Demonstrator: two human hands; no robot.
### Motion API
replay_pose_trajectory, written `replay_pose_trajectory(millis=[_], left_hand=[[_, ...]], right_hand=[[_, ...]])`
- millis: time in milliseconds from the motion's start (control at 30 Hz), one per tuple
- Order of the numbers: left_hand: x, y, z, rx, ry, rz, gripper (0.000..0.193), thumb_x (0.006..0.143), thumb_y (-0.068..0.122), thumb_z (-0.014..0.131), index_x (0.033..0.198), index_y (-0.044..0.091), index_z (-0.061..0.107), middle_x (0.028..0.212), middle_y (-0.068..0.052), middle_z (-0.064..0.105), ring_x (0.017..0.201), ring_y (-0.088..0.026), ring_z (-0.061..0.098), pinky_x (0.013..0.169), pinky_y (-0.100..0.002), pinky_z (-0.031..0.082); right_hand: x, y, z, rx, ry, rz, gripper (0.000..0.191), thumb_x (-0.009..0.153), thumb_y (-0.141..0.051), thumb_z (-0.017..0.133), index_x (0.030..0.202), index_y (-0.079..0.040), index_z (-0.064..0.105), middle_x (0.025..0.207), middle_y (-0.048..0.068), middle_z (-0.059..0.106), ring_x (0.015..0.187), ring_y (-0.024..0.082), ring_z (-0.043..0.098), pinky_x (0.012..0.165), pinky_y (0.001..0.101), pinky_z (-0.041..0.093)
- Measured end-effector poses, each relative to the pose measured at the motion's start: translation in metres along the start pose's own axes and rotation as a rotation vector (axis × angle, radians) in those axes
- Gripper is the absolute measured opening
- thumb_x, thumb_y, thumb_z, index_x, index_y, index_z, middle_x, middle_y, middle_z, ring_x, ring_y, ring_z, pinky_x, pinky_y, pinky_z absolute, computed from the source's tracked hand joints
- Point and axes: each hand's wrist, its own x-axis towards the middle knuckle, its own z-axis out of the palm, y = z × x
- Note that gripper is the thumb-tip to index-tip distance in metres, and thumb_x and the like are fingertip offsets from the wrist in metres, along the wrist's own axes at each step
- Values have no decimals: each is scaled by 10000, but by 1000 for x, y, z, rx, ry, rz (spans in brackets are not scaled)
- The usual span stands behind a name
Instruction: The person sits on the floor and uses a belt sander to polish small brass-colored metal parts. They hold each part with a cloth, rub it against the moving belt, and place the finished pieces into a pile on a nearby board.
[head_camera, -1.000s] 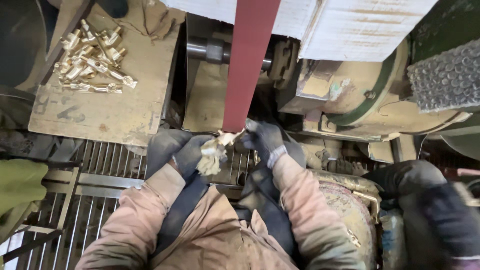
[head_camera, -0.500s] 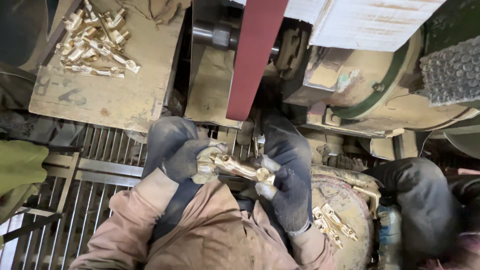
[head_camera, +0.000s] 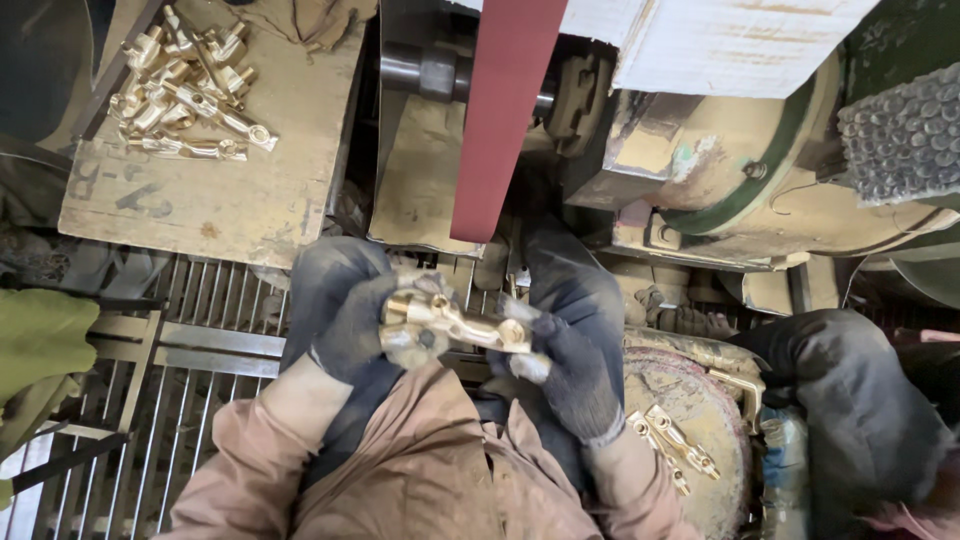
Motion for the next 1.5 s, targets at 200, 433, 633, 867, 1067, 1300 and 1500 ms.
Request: replay_pose_trajectory(millis=[200,433,633,867,1067,1300,1500], left_hand=[[34,13,-32,1,94,-115,641,826,47,826,1417,-12,586,1125,-236,697,868,-262,665,720,-322,526],[81,13,-47,147,257,-16,536,746,-42,761,1261,-21,617,1076,-103,741,919,-186,732,826,-323,616],[89,4,-44,270,372,10,355,849,-57,716,1195,-39,641,1023,-104,738,875,-170,726,782,-324,616],[90,6,-30,374,388,64,184,929,-12,683,1106,-47,717,962,-103,752,819,-159,710,724,-290,587],[99,-2,-33,466,461,37,128,891,-2,696,1008,-40,733,865,-108,759,727,-153,722,650,-300,582],[104,-1,-32,443,524,-76,205,887,28,651,1061,-40,736,898,-111,758,751,-169,708,665,-317,580],[79,17,-21,64,241,-8,318,906,9,642,1218,-50,633,1014,-157,723,823,-220,720,716,-350,611]], right_hand=[[59,21,-18,-179,5,-92,459,907,9,685,1353,48,587,1063,71,728,896,127,681,809,262,576],[115,59,-9,165,24,-5,394,947,-10,638,1335,53,617,1068,100,720,885,162,697,769,290,603],[125,65,-8,243,77,100,344,991,-124,614,1295,37,625,1017,116,737,861,167,718,730,306,633],[133,61,-4,315,143,178,303,993,-168,614,1213,35,653,950,124,744,775,191,728,657,338,637],[143,53,-1,319,235,343,313,987,-218,629,1183,22,673,889,137,750,680,216,729,598,362,625],[142,55,-3,365,243,295,334,986,-205,660,1191,59,668,946,120,712,723,212,712,612,363,614],[121,61,-2,216,141,-7,322,981,-143,648,1246,39,644,1062,86,718,870,141,697,768,324,651]])
